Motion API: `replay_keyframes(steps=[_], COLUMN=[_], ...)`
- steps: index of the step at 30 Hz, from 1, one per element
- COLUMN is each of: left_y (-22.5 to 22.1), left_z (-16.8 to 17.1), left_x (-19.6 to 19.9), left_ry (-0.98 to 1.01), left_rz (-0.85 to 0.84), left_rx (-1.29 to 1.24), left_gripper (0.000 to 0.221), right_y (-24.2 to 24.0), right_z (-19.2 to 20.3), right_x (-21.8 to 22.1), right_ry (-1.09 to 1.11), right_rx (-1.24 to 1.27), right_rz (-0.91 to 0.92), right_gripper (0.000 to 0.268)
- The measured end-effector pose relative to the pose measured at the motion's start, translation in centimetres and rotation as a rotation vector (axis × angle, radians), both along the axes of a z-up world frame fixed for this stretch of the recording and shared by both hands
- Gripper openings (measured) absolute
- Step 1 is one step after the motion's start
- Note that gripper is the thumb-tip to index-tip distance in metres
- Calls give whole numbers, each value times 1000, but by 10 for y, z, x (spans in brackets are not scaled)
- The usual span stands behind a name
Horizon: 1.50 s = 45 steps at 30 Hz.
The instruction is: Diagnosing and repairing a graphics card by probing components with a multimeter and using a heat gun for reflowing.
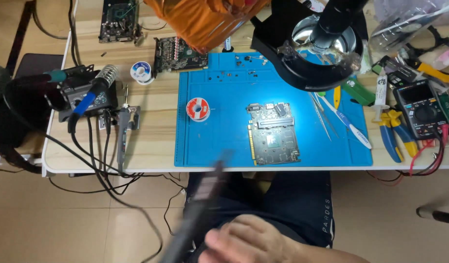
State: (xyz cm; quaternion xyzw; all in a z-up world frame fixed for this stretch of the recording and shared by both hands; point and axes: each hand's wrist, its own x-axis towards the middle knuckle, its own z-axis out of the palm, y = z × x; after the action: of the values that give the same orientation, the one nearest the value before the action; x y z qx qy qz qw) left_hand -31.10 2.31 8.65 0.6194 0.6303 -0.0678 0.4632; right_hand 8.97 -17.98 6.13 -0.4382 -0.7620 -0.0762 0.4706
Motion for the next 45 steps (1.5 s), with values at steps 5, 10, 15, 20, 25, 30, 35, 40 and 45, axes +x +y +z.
replay_keyframes(steps=[5, 10, 15, 20, 25, 30, 35, 40, 45], left_y=[-128, -125, -115, -89, -51, -43, -65, -84, -123], left_z=[27, 57, 52, 39, 55, 6, 18, 7, -38], left_x=[228, 287, 304, 300, 308, 329, 355, 370, 377], left_ry=[33, -583, -814, -903, -731, -750, -997, -1145, -1299], left_rz=[-306, -611, -926, -941, -712, -654, -826, -1046, -1102], left_rx=[-63, -77, -241, -19, -124, 227, 739, 754, 419], left_gripper=[60, 75, 76, 88, 75, 41, 45, 25, 22], right_y=[-36, -52, -39, 3, 46, 52, 24, 30, 38], right_z=[-25, -17, -13, 20, 44, 38, 19, 12, 24], right_x=[33, 70, 129, 165, 171, 177, 154, 90, 88], right_ry=[-284, -193, 27, 215, 308, 303, 262, 478, 387], right_rx=[53, 28, 43, -1, -49, -59, -122, -10, 28], right_rz=[-449, -642, -647, -542, -528, -510, -744, -666, -755], right_gripper=[30, 40, 50, 49, 56, 48, 62, 46, 46])
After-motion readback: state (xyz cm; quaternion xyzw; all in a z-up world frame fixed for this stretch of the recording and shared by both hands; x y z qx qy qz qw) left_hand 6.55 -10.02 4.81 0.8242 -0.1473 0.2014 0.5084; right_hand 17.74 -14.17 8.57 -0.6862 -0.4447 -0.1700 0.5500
